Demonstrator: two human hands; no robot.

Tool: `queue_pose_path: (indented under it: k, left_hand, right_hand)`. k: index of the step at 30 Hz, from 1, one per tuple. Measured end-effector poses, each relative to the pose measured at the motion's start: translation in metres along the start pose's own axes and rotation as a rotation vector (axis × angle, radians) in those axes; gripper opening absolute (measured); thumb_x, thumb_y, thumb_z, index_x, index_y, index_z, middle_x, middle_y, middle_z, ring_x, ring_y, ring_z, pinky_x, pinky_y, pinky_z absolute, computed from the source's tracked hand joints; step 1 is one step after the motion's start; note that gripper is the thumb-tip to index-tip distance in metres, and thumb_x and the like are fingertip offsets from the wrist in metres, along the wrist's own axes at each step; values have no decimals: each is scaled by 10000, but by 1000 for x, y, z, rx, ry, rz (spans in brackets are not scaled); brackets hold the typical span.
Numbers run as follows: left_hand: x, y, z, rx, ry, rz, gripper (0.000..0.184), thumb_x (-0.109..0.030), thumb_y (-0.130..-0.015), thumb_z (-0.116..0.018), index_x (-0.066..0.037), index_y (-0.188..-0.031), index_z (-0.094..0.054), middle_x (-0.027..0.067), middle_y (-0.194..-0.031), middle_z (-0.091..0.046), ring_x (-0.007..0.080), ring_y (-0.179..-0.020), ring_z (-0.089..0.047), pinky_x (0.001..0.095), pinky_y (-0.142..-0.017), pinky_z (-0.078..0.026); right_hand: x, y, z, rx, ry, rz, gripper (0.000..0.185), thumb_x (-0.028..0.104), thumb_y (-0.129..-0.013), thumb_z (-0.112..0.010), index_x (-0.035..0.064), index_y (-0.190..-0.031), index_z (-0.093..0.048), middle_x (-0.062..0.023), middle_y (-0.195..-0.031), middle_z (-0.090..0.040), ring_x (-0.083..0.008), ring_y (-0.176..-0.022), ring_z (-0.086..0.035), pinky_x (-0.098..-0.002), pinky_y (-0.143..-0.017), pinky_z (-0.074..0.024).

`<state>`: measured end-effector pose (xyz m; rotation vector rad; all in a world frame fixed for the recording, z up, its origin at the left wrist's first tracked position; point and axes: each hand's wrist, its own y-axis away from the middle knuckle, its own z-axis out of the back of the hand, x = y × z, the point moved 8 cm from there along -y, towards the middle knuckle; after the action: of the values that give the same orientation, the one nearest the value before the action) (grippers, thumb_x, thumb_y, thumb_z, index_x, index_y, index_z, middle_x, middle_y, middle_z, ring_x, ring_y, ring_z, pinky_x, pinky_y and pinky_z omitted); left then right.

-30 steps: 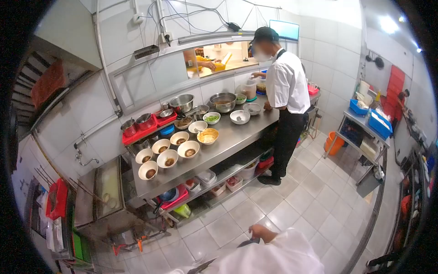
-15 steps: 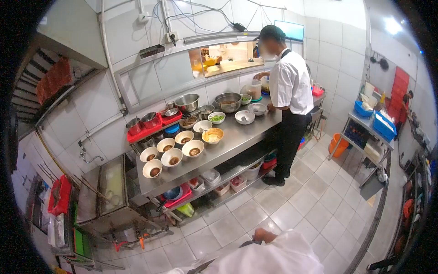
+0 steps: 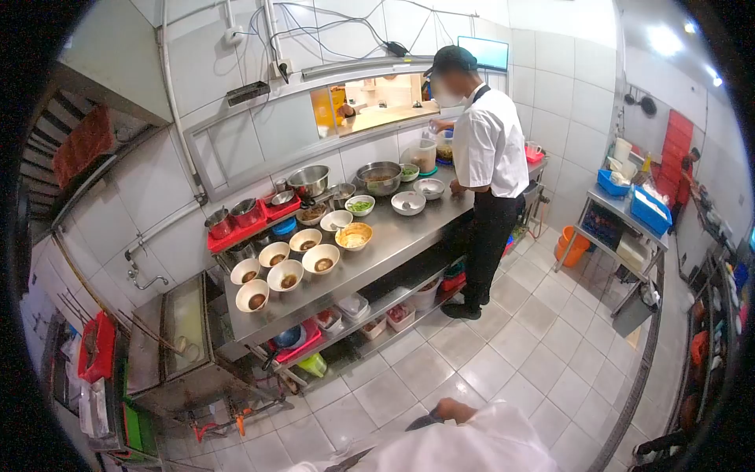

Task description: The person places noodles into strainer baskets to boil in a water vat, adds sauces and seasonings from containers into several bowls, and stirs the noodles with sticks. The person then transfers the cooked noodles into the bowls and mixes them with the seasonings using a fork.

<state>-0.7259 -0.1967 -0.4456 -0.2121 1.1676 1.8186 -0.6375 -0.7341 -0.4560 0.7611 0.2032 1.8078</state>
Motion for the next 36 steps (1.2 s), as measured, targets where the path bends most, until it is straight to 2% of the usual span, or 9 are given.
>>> queue_pose_path:
  k: [4,6,10,16,25,30,33,34,36]
  left_hand:
    - [4,1,1,-1,2,6,236,-229,-839,-616,-27,-737,-684,133,-743,-683,242,-755,-659,348,-714,-520]
    - [8,1,1,-2,7,7,238,-230,-838,-617,-27,-734,-686,135,-741,-683,244,-754,-659,349,-715,-520]
    - [13,7,1,-8,19,16,242,-233,-836,-620,-27,-729,-690,138,-736,-684,249,-752,-661,351,-715,-521]
    - [27,18,2,-21,42,38,249,-237,-832,-625,-27,-721,-696,144,-729,-685,256,-749,-663,354,-717,-522]
    - [63,45,4,-70,98,85,258,-244,-827,-632,-26,-709,-705,153,-719,-688,267,-744,-666,359,-719,-523]
    - [101,63,-3,-106,150,111,263,-248,-825,-636,-26,-703,-710,157,-714,-689,273,-742,-668,361,-720,-524]
    - [123,75,-11,-128,186,124,267,-250,-823,-638,-26,-699,-713,160,-710,-689,276,-740,-669,363,-720,-524]
    - [131,79,-13,-135,201,122,268,-251,-822,-639,-26,-698,-714,161,-709,-690,278,-740,-669,363,-721,-524]
    - [147,86,-18,-151,242,111,270,-252,-821,-640,-26,-695,-716,163,-707,-690,280,-739,-670,364,-721,-525]
  right_hand:
    - [6,16,9,9,-9,-63,364,395,-779,-604,52,-820,-719,-210,-868,-687,-381,-830,-669,-467,-756,-536]
    - [-2,18,9,-4,15,-213,230,263,-763,-662,67,-867,-721,-185,-891,-695,-366,-826,-674,-443,-726,-544]
    - [-7,13,4,41,9,-261,213,203,-746,-663,59,-891,-721,-198,-916,-692,-365,-849,-675,-438,-743,-546]
    - [-1,-9,-10,31,16,-63,173,173,-716,-660,43,-812,-720,-212,-833,-685,-374,-792,-675,-454,-699,-540]
    - [12,-36,-23,0,122,223,138,217,-671,-697,96,-733,-722,-163,-729,-673,-354,-632,-636,-438,-597,-521]
    - [28,-18,4,79,21,53,148,234,-651,-719,151,-772,-738,-142,-826,-697,-315,-766,-674,-448,-676,-538]
    - [35,-13,19,48,132,-40,190,252,-649,-736,168,-820,-736,-124,-910,-704,-317,-860,-676,-458,-732,-543]
    - [36,-14,22,142,89,-149,252,255,-649,-750,136,-869,-725,-125,-965,-696,-325,-907,-669,-461,-750,-545]
    - [49,-14,39,91,155,-137,278,268,-657,-747,117,-889,-721,-130,-986,-690,-327,-931,-664,-461,-760,-545]
